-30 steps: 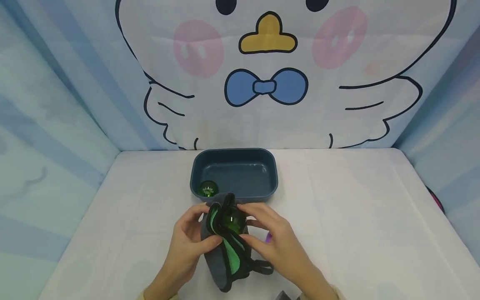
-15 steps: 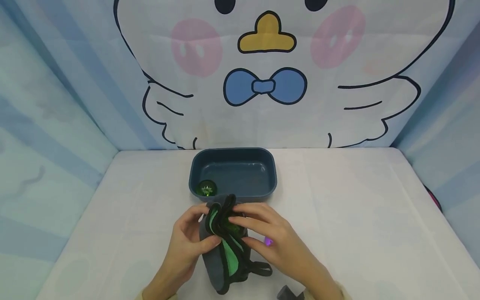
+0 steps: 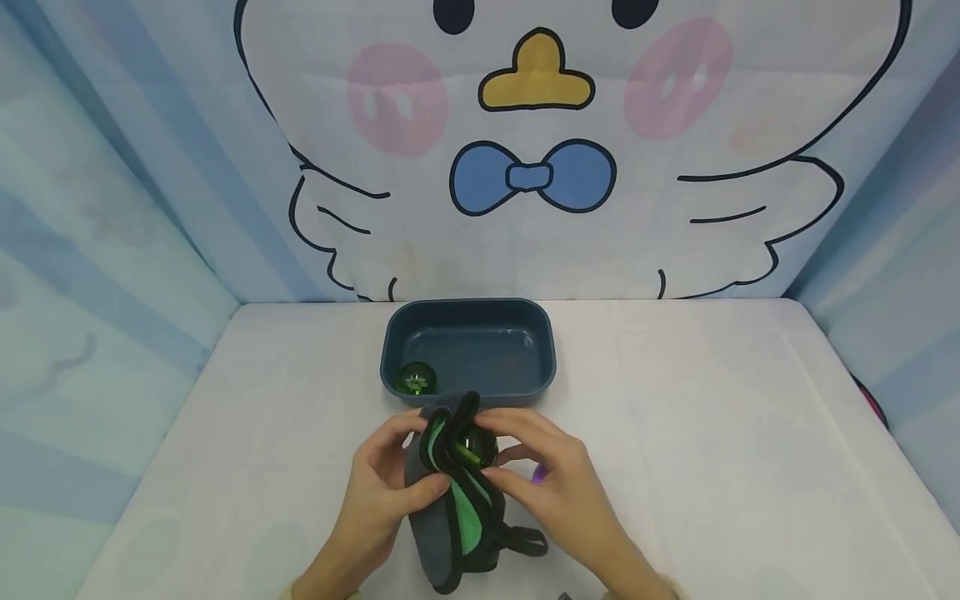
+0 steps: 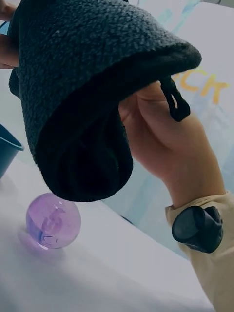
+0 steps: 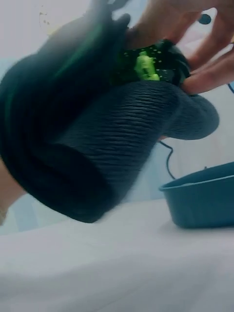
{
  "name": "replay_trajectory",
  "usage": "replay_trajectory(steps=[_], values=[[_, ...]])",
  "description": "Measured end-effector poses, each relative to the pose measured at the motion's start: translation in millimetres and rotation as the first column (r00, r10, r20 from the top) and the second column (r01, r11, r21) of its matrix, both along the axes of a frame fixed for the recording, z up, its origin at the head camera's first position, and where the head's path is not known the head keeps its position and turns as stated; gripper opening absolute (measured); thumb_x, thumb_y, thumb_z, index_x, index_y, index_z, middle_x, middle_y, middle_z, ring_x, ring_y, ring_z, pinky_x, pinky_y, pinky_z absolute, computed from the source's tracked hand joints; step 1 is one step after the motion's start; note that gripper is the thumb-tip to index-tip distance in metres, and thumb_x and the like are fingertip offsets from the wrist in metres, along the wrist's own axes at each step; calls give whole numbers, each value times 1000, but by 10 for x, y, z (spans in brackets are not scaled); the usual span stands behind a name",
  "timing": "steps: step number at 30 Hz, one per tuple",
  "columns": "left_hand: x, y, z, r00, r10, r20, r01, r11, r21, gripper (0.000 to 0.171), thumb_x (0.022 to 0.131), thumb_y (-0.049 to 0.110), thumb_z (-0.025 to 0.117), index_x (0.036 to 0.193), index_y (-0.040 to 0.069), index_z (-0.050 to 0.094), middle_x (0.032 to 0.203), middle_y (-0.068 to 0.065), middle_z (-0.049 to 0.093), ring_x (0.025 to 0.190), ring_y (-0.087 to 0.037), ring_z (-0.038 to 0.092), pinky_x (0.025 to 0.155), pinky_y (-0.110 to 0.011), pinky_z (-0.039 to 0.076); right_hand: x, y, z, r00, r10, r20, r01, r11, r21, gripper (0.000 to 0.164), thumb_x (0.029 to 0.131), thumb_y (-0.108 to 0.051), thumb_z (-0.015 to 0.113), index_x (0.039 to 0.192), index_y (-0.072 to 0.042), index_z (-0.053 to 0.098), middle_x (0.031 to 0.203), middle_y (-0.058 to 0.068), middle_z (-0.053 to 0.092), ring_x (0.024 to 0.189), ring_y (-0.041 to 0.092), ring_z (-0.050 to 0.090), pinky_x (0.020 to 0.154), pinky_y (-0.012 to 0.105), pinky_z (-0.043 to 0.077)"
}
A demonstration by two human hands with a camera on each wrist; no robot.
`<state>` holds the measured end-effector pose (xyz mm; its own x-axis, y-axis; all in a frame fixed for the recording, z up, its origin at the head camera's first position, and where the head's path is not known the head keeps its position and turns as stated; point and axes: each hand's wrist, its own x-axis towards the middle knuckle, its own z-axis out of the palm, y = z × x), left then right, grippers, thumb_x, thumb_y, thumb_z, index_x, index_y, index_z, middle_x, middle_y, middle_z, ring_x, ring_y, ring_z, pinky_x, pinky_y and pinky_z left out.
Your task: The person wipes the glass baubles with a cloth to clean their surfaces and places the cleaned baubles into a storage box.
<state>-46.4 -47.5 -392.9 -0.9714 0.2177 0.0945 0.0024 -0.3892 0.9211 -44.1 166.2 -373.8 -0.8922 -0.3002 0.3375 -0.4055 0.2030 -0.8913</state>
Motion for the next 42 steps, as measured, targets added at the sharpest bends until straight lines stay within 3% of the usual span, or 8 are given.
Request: replay_trajectory(steps=[6,11,15,22,28,35,39,42], values=[[1,-13,5,999,-37,-2,37,999,0,47,72,-8,79,114,3,62,139,-17,51,114,-28,56,92,-34,57,29,-44,52,994,-65,82,67,998,-15,44,86,0,73,128,-11,65,124,7,66,106,12,66,83,28,59],[-11,-24,21,999,-38,-5,39,999,3,46,73,-8,79,114,4,62,139,-18,50,118,-30,56,94,-36,56,30,-33,92,993,-58,102,60,998,-15,47,85,-1,75,129,-12,64,127,6,64,112,9,63,86,27,58],[-16,-30,30,999,-38,-1,38,999,26,46,73,-7,80,114,6,62,137,-18,51,121,-30,55,97,-36,54,30,20,112,999,-12,40,11,1000,11,55,81,6,77,131,-12,63,135,6,59,122,9,57,92,25,55],[-15,-44,41,999,-46,21,45,998,35,47,73,-6,80,114,9,63,137,-15,52,123,-29,53,100,-35,53,36,51,93,991,24,-133,5,977,215,65,74,9,81,130,-18,64,136,1,59,127,9,54,95,20,52],[-19,-54,39,997,-68,30,67,997,32,46,74,-6,80,113,11,65,139,-16,50,122,-31,55,99,-38,53,27,60,68,986,26,-167,7,981,192,64,72,12,81,129,-13,65,132,5,61,124,8,56,94,18,52],[-27,-74,40,997,-71,3,71,997,-6,46,73,-7,80,113,12,68,141,-16,48,120,-32,55,98,-37,54,21,31,77,1000,0,-6,1,997,82,57,80,6,77,132,-11,62,129,7,63,114,8,63,87,27,57],[-27,-70,25,998,-68,-11,67,998,-8,46,72,-7,80,113,11,69,139,-16,49,121,-32,55,97,-36,54,13,30,90,990,6,140,-8,1000,14,51,85,-1,75,133,-7,61,128,12,63,109,7,64,85,28,59],[-25,-64,19,998,-62,-8,62,998,6,46,72,-8,81,113,11,69,138,-16,50,120,-32,55,96,-35,55,5,34,87,984,16,176,-17,1000,5,51,85,-2,75,134,-7,60,127,13,63,109,8,63,86,29,58]])
